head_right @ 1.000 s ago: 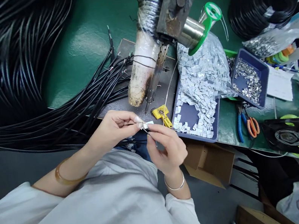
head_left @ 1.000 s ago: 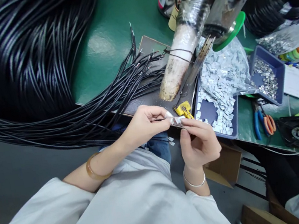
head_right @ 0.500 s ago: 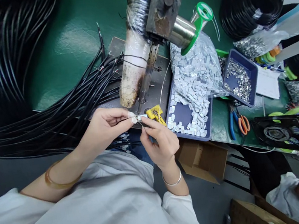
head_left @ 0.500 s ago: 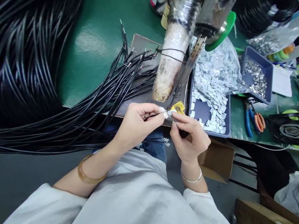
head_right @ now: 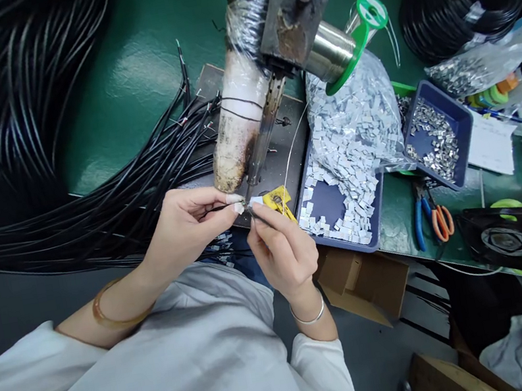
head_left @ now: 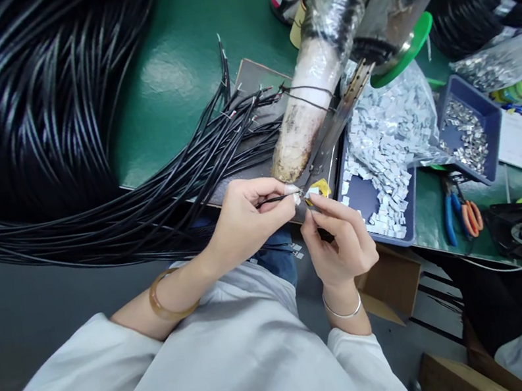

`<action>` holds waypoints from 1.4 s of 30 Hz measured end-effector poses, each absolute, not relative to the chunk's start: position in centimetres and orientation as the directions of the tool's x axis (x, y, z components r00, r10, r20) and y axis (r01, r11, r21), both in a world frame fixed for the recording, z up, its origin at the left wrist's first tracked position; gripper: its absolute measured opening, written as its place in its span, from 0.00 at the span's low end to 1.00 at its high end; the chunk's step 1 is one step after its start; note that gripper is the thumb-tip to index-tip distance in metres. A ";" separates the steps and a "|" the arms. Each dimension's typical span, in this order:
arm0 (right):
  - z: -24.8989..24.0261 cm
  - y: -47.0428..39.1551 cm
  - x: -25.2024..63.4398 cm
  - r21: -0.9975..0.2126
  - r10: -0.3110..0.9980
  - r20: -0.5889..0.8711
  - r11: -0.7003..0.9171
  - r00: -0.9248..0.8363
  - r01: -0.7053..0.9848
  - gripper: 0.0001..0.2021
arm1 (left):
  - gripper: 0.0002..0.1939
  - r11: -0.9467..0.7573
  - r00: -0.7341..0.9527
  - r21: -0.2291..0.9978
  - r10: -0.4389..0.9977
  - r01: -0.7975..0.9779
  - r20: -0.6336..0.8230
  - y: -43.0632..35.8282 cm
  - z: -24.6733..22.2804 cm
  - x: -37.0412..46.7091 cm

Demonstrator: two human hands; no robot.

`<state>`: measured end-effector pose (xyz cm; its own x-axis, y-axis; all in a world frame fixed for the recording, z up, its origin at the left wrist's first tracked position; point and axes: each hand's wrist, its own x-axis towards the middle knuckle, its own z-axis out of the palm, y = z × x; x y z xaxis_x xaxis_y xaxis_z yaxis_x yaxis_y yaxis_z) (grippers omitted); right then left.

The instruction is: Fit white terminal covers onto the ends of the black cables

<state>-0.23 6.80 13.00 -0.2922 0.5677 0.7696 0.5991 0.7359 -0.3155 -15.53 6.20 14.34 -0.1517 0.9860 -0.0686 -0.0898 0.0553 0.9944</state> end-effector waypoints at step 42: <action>13.8 6.8 -0.1 -0.386 0.658 0.695 0.682 -0.291 0.621 0.10 | 0.05 0.196 0.070 0.961 0.980 -0.193 -0.186 6.6 14.8 -16.2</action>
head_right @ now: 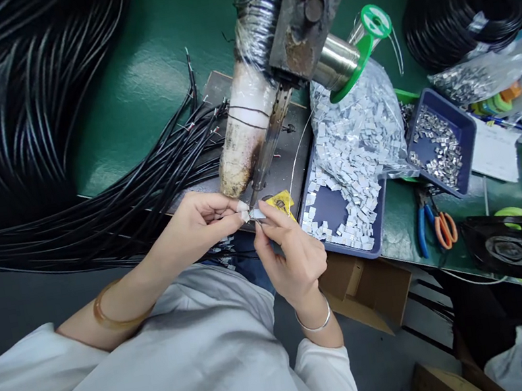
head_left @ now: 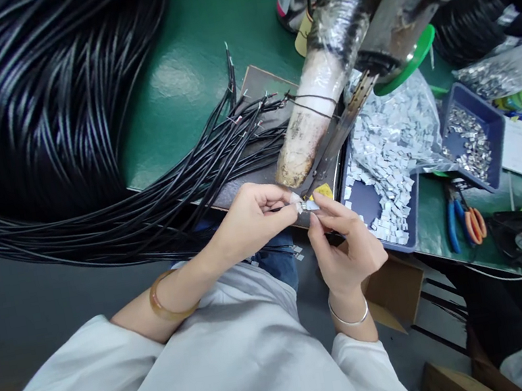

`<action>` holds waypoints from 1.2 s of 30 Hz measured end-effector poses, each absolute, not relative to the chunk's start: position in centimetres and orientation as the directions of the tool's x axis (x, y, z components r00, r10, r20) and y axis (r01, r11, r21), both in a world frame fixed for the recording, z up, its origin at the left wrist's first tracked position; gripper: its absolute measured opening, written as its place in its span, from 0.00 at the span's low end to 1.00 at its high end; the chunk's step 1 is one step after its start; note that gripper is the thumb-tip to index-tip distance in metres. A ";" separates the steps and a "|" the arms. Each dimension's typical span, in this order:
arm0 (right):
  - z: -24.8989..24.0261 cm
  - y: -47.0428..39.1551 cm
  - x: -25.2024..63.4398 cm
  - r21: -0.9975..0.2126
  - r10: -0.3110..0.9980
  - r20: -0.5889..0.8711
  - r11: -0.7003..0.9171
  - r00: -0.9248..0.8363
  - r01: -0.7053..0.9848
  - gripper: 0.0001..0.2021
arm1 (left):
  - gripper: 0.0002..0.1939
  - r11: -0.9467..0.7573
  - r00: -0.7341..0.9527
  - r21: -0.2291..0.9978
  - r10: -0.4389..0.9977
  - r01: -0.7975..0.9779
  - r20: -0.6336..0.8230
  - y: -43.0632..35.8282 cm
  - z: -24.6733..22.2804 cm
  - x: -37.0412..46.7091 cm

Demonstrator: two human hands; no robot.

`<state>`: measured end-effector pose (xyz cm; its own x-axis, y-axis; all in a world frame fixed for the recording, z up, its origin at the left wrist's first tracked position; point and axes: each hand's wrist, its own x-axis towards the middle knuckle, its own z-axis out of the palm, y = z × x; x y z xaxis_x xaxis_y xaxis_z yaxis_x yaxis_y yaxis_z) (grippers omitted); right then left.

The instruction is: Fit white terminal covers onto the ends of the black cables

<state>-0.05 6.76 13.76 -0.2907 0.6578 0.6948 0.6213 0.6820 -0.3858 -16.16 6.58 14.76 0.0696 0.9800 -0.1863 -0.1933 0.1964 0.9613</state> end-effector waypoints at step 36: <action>13.8 6.8 -0.3 -0.507 0.720 0.657 0.641 -0.223 0.576 0.08 | 0.08 0.037 0.034 0.999 0.999 0.026 -0.038 5.8 14.9 -16.2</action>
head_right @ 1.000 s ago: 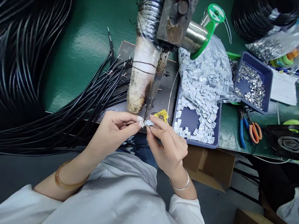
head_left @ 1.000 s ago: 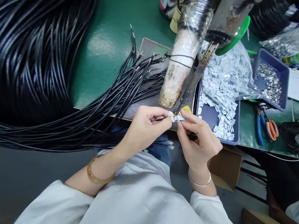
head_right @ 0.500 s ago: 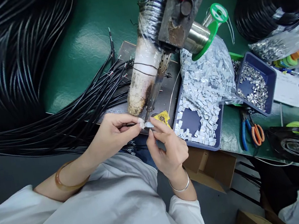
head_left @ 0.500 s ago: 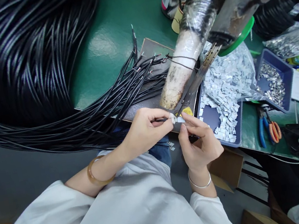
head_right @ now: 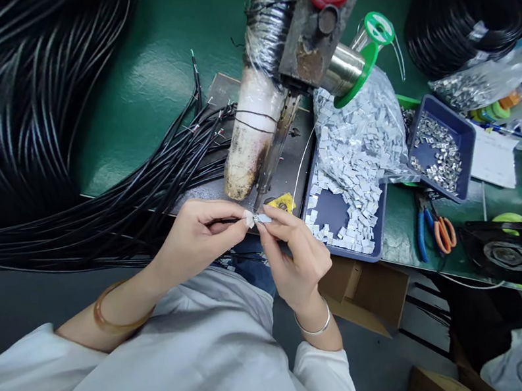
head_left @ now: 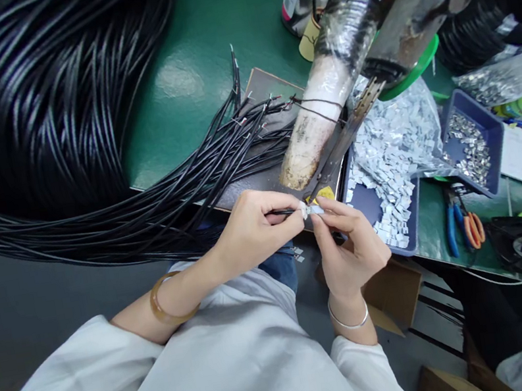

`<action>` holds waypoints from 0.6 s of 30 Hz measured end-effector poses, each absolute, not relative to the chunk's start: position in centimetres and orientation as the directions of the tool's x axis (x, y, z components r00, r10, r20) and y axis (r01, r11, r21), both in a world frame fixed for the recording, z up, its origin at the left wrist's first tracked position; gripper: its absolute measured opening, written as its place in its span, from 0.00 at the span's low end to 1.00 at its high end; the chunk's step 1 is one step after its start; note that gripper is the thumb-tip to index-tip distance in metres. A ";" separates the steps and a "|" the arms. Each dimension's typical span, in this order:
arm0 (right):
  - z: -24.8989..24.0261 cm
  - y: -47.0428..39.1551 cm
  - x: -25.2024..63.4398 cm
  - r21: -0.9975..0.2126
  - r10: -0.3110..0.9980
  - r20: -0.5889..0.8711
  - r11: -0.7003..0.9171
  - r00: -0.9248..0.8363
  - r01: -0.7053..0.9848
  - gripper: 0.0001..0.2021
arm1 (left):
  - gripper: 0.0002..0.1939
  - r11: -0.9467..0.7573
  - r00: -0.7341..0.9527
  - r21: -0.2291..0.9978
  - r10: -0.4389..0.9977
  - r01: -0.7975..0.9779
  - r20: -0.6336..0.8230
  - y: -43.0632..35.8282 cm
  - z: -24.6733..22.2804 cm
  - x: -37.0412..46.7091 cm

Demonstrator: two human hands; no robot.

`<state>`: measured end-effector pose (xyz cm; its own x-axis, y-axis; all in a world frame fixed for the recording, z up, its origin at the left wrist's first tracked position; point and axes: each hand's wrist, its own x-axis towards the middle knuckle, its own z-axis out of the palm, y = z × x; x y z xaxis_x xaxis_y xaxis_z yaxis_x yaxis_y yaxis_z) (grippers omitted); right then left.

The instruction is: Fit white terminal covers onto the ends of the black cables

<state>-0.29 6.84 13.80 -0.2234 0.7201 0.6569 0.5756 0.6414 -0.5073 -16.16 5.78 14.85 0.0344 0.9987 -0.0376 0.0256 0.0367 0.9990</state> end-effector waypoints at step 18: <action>13.6 6.3 0.1 -0.465 0.697 0.661 0.671 -0.277 0.578 0.10 | 0.09 0.088 0.066 0.996 0.994 -0.003 -0.088 5.9 14.5 -16.4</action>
